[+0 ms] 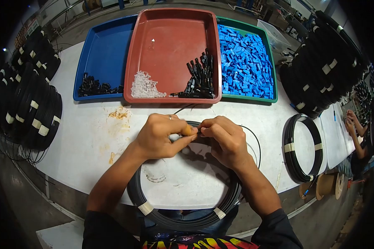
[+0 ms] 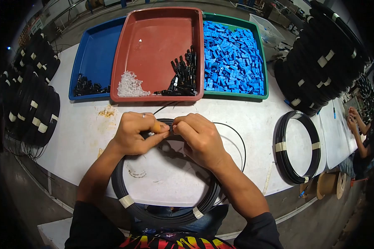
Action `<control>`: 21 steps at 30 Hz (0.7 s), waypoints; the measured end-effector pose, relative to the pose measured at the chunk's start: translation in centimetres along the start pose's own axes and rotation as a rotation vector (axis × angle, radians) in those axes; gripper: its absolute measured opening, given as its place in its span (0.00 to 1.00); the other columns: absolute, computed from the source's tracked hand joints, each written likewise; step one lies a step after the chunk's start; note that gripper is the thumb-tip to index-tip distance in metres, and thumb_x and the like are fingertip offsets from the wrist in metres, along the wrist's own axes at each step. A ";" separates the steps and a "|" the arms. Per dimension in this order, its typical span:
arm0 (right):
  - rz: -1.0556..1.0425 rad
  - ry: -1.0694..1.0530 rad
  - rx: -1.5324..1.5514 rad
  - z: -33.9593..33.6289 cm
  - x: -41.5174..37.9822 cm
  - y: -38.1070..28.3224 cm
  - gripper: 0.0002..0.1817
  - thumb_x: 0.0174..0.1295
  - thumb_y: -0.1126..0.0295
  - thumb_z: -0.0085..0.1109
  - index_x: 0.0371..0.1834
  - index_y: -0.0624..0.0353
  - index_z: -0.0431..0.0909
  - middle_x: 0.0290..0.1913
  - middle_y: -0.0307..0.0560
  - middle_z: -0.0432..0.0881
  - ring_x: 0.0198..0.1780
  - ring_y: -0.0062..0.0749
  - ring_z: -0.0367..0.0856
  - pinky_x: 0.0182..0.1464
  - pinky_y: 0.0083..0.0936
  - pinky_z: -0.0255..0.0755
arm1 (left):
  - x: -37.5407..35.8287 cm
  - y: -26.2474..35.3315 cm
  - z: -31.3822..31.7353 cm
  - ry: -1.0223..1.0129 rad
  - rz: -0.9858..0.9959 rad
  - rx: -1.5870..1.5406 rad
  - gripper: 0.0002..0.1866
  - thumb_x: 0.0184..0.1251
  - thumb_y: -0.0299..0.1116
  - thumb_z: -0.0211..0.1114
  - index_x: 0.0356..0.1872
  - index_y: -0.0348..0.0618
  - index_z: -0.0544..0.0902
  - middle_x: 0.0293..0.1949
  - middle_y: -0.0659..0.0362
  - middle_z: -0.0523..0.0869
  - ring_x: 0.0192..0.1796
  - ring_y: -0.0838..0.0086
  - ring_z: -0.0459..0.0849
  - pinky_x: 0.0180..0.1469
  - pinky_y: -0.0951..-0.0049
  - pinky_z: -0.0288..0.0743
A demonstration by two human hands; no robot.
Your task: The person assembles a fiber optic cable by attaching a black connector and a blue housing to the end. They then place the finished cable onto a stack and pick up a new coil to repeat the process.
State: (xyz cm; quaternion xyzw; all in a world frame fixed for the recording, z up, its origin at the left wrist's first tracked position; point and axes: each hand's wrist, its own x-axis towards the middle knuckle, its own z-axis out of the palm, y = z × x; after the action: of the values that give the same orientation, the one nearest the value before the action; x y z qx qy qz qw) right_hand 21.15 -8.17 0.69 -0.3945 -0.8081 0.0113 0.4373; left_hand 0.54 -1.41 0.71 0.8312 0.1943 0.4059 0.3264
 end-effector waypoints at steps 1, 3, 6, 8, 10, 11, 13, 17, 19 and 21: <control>0.001 0.002 -0.002 0.0 -0.1 0.0 0.15 0.43 0.92 0.60 0.34 0.65 0.77 0.39 0.51 0.86 0.38 0.46 0.87 0.39 0.35 0.82 | 0.0 -0.4 0.2 0.005 0.187 0.091 0.05 0.57 0.23 0.77 0.28 0.37 0.87 0.25 0.57 0.89 0.25 0.72 0.86 0.30 0.73 0.78; 0.186 -0.011 0.193 0.2 -0.5 0.1 0.15 0.42 0.93 0.58 0.34 0.66 0.76 0.37 0.52 0.86 0.38 0.48 0.88 0.39 0.34 0.83 | 0.2 -0.6 0.2 0.007 0.374 0.179 0.06 0.57 0.22 0.76 0.26 0.38 0.85 0.24 0.59 0.88 0.25 0.72 0.85 0.31 0.73 0.78; 0.247 -0.048 0.275 0.4 -0.7 0.7 0.16 0.41 0.93 0.58 0.35 0.67 0.76 0.35 0.52 0.86 0.38 0.49 0.88 0.40 0.33 0.84 | 0.3 -0.3 -0.1 -0.081 0.536 0.360 0.07 0.51 0.19 0.77 0.26 0.37 0.85 0.30 0.56 0.90 0.27 0.69 0.86 0.31 0.69 0.79; 0.264 -0.059 0.310 0.3 -0.8 1.1 0.16 0.42 0.93 0.58 0.35 0.67 0.77 0.36 0.52 0.86 0.39 0.49 0.89 0.40 0.33 0.84 | 0.2 -0.2 0.1 -0.052 0.670 0.544 0.07 0.49 0.20 0.78 0.26 0.36 0.86 0.32 0.55 0.90 0.27 0.70 0.86 0.30 0.70 0.79; 0.279 -0.072 0.347 0.4 -0.7 1.1 0.17 0.42 0.93 0.58 0.36 0.67 0.77 0.37 0.52 0.86 0.40 0.49 0.89 0.41 0.33 0.84 | 0.3 -0.5 0.0 -0.032 0.622 0.475 0.07 0.50 0.20 0.78 0.27 0.36 0.86 0.31 0.55 0.90 0.26 0.70 0.86 0.30 0.71 0.78; 0.245 -0.049 0.313 0.5 -0.5 1.0 0.17 0.42 0.93 0.59 0.36 0.66 0.77 0.39 0.52 0.86 0.40 0.49 0.89 0.41 0.33 0.84 | 0.4 -0.5 -0.1 -0.013 0.575 0.405 0.07 0.51 0.21 0.79 0.27 0.36 0.87 0.30 0.54 0.90 0.26 0.71 0.86 0.29 0.73 0.78; 0.208 -0.030 0.280 0.5 -0.2 0.7 0.17 0.42 0.93 0.59 0.36 0.66 0.77 0.40 0.52 0.86 0.41 0.48 0.89 0.41 0.34 0.84 | 0.1 -0.2 -0.3 0.009 0.372 0.270 0.06 0.52 0.21 0.79 0.27 0.36 0.87 0.28 0.53 0.90 0.25 0.71 0.86 0.29 0.74 0.78; -0.024 0.010 0.027 0.1 0.3 0.1 0.17 0.41 0.93 0.62 0.35 0.65 0.77 0.41 0.52 0.87 0.39 0.44 0.89 0.38 0.32 0.83 | -0.1 0.5 -0.4 -0.021 -0.148 -0.090 0.05 0.54 0.24 0.78 0.29 0.35 0.88 0.27 0.53 0.91 0.26 0.65 0.89 0.30 0.71 0.81; -0.079 0.013 -0.023 0.0 0.3 0.1 0.18 0.41 0.94 0.63 0.34 0.64 0.78 0.40 0.53 0.88 0.37 0.42 0.89 0.37 0.28 0.83 | -0.1 0.4 -0.5 -0.070 -0.156 -0.070 0.05 0.54 0.23 0.78 0.30 0.36 0.88 0.27 0.53 0.91 0.27 0.66 0.90 0.30 0.71 0.81; -0.003 -0.027 0.028 -0.1 0.2 0.0 0.17 0.40 0.94 0.63 0.32 0.65 0.77 0.39 0.52 0.88 0.36 0.41 0.90 0.36 0.27 0.83 | -0.1 -0.4 -0.1 -0.044 0.175 0.080 0.07 0.50 0.20 0.80 0.27 0.34 0.87 0.26 0.51 0.90 0.25 0.68 0.88 0.29 0.72 0.78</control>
State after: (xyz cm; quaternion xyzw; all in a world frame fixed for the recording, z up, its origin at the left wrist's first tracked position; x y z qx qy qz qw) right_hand 21.18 -8.08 0.88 -0.3870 -0.8142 0.0274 0.4318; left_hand 0.34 -1.17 0.43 0.8660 0.1299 0.4066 0.2605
